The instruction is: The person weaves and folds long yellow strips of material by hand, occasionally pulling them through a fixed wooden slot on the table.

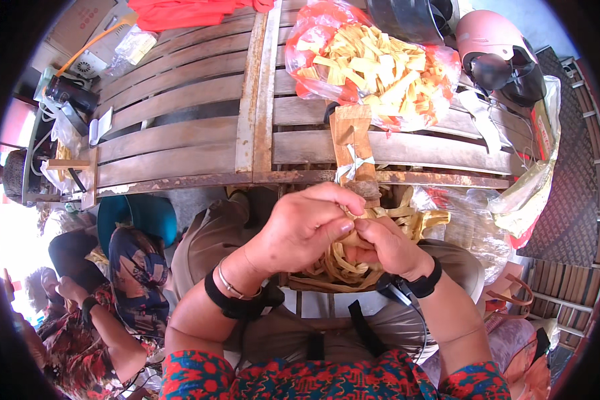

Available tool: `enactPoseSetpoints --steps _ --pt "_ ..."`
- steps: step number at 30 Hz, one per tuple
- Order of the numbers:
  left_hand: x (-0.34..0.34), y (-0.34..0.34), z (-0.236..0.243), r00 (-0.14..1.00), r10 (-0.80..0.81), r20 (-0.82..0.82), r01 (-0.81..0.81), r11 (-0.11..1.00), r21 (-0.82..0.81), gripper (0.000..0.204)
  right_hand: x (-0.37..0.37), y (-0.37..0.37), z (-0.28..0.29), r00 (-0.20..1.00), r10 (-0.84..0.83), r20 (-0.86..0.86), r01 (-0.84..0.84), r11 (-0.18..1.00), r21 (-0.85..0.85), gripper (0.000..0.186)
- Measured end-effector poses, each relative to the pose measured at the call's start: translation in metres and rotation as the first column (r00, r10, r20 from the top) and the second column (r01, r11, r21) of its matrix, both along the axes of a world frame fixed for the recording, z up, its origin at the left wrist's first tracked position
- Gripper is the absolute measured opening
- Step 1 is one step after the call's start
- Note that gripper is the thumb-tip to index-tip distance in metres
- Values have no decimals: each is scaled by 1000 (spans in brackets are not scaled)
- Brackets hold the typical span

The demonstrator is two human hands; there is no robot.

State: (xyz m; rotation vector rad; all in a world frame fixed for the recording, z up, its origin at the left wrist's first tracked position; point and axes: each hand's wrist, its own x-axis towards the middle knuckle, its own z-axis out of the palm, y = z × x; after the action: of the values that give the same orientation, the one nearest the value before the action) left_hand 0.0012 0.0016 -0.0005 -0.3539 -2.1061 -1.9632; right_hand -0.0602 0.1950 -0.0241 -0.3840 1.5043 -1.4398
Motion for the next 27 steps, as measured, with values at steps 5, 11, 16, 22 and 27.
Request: enactPoseSetpoints --steps 5,11,16,22,27 --pt "2 -4 -1 996 22 91 -61 885 461 17 7 2 7 899 252 358 -155 948 -278 58" --pt "3 -5 -6 767 -304 565 -51 849 526 21 -4 -2 8 864 43 502 51 984 -173 44" --pt "12 3 -14 771 -270 577 -195 762 618 15 -18 8 16 884 -171 435 195 981 -9 22" --pt "-12 9 -25 827 9 561 -340 805 487 4 -35 1 3 824 -334 -458 328 940 -96 19" --pt "-38 7 -56 738 285 611 -404 913 61 10 -54 -24 -6 376 -118 -919 479 874 85 24"
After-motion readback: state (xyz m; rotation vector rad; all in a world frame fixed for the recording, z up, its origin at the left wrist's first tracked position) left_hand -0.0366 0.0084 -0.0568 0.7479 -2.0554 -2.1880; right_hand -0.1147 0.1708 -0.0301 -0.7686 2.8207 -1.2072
